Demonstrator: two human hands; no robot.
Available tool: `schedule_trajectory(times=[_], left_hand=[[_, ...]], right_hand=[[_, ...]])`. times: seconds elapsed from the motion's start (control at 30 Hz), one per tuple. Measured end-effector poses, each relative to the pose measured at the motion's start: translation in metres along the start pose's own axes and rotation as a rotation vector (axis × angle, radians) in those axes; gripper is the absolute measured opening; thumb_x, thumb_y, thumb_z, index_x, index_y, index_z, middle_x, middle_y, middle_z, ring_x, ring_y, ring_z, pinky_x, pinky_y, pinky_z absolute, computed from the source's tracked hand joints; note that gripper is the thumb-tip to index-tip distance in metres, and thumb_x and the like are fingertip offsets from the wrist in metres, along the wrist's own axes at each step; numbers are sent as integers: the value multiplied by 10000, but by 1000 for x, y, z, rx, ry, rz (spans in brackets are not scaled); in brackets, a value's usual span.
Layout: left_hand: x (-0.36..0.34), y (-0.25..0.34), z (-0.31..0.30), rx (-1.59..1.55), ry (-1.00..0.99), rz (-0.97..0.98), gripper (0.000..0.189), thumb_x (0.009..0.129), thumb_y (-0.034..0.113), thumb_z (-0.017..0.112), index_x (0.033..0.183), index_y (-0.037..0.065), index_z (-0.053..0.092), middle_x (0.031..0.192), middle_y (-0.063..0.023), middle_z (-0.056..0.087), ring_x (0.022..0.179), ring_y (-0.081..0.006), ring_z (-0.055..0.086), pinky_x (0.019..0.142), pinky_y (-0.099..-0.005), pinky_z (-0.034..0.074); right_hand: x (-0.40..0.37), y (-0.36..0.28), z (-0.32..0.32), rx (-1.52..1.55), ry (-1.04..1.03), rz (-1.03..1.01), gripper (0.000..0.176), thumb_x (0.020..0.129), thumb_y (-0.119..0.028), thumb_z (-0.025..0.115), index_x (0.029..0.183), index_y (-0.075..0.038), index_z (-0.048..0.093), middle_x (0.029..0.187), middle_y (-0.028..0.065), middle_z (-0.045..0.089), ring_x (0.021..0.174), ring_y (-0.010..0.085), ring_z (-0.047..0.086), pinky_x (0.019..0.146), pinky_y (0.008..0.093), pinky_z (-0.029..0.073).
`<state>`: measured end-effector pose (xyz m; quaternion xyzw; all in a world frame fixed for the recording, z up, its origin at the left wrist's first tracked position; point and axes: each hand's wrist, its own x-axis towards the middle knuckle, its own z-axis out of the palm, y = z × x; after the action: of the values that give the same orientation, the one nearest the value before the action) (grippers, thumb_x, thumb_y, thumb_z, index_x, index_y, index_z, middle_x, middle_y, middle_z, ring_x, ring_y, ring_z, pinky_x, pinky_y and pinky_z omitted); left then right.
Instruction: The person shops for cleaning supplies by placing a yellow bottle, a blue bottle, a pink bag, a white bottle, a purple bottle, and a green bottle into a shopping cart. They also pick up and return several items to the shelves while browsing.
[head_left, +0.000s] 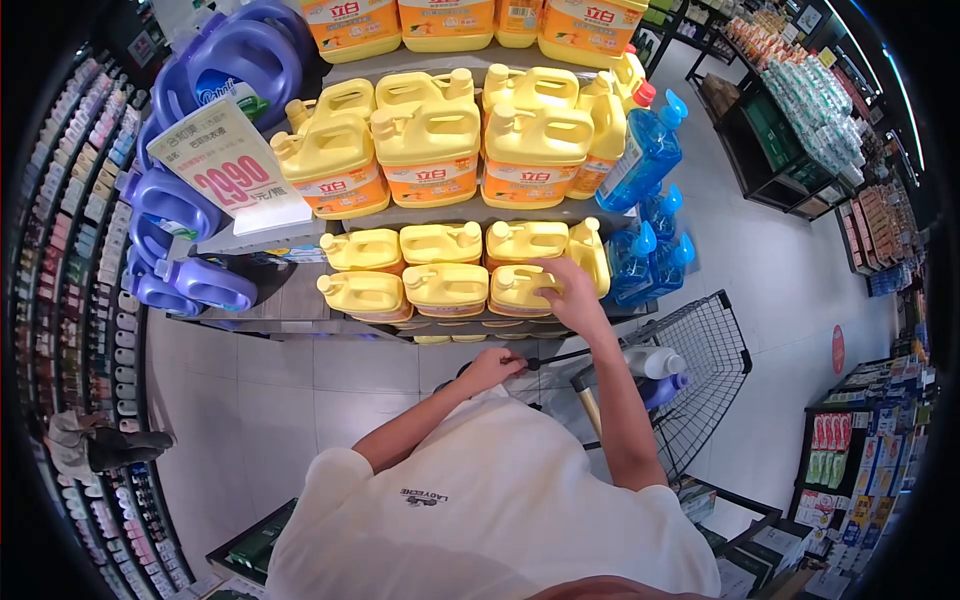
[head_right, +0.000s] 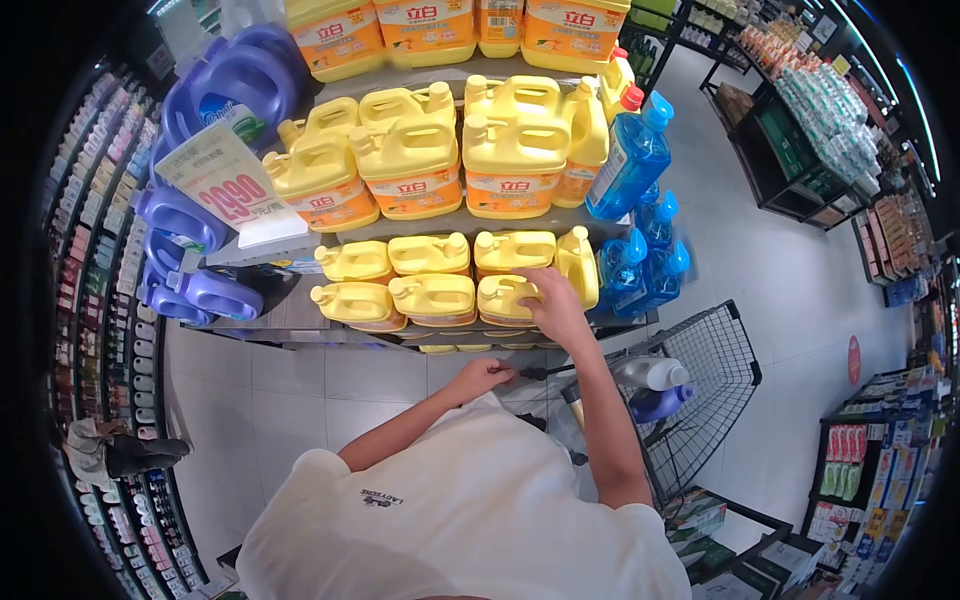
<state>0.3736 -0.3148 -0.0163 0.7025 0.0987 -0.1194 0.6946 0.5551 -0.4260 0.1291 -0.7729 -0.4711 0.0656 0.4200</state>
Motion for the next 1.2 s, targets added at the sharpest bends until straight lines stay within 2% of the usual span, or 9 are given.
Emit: schedule_trajectory(times=[0.27, 0.33, 0.43, 0.53, 0.9, 1.0, 1.07, 1.13, 1.2], left_hand=[[5, 11, -7, -467, 22, -255, 741, 883, 165, 743, 1503, 0, 372, 1288, -122, 660, 1067, -199, 692, 889, -302, 535], [-2, 48, 2, -409, -215, 45, 814, 851, 91, 788, 1532, 39, 347, 1421, -75, 568, 1210, -181, 610, 958, -315, 535], [-15, 120, 11, -315, -405, -279, 903, 785, 47, 836, 1540, 99, 343, 1478, -54, 503, 1288, -179, 550, 1028, -337, 501], [-14, 93, 39, -725, -533, 242, 955, 741, 33, 868, 1532, 87, 335, 1451, -51, 521, 1319, -176, 521, 1067, -354, 478], [-14, 115, 81, -757, -563, -137, 816, 798, 2, 790, 1498, 60, 375, 1400, -98, 550, 1334, -222, 523, 1093, -390, 469], [-23, 149, 94, -366, -510, 23, 786, 796, 39, 799, 1477, 42, 406, 1430, -127, 541, 1346, -266, 519, 1120, -412, 432], [-18, 169, 106, 182, -245, 697, 762, 766, 58, 820, 1446, 88, 479, 1470, -128, 528, 1357, -312, 509, 1170, -492, 347], [-17, 176, 104, 487, -242, 894, 757, 745, 65, 825, 1431, 120, 508, 1485, -117, 520, 1370, -324, 494, 1183, -533, 300], [-15, 175, 104, 789, -217, 1093, 754, 725, 72, 830, 1416, 153, 538, 1500, -106, 512, 1382, -336, 479, 1197, -574, 252]], right_hand=[[-43, -104, -53, -110, 320, -132, 625, 793, 49, 764, 1374, -52, 555, 921, 126, 653, 865, 268, 662, 777, 374, 524], [-60, -124, -88, 120, 552, -140, 632, 814, 33, 774, 1393, -19, 525, 905, 112, 682, 841, 184, 675, 740, 308, 536], [-75, -135, -128, 355, 838, 83, 664, 837, -49, 814, 1414, -1, 488, 895, 86, 701, 857, 126, 689, 751, 251, 559], [-97, -108, -146, 486, 903, 280, 566, 824, -50, 826, 1334, -16, 584, 920, 65, 706, 855, 105, 680, 765, 231, 548], [-187, -47, -135, 431, 1039, 559, 287, 1000, -240, 669, 1144, 7, 686, 988, 73, 716, 847, 103, 658, 735, 247, 524], [-201, -32, -134, 680, 1223, 516, 457, 1071, -379, 512, 1100, 38, 695, 1027, 103, 715, 850, 129, 658, 759, 285, 538], [-203, -21, -131, 904, 1297, 496, 591, 1111, -431, 335, 954, 15, 690, 928, 86, 690, 853, 155, 622, 835, 319, 525], [-209, -16, -126, 1041, 1193, -46, 583, 1125, -373, 279, 798, -43, 632, 787, 62, 601, 850, 183, 541, 946, 354, 470], [-215, -14, -125, 1088, 1235, -127, 607, 1130, -344, 222, 715, -74, 572, 695, 48, 492, 825, 197, 463, 1010, 384, 409]])
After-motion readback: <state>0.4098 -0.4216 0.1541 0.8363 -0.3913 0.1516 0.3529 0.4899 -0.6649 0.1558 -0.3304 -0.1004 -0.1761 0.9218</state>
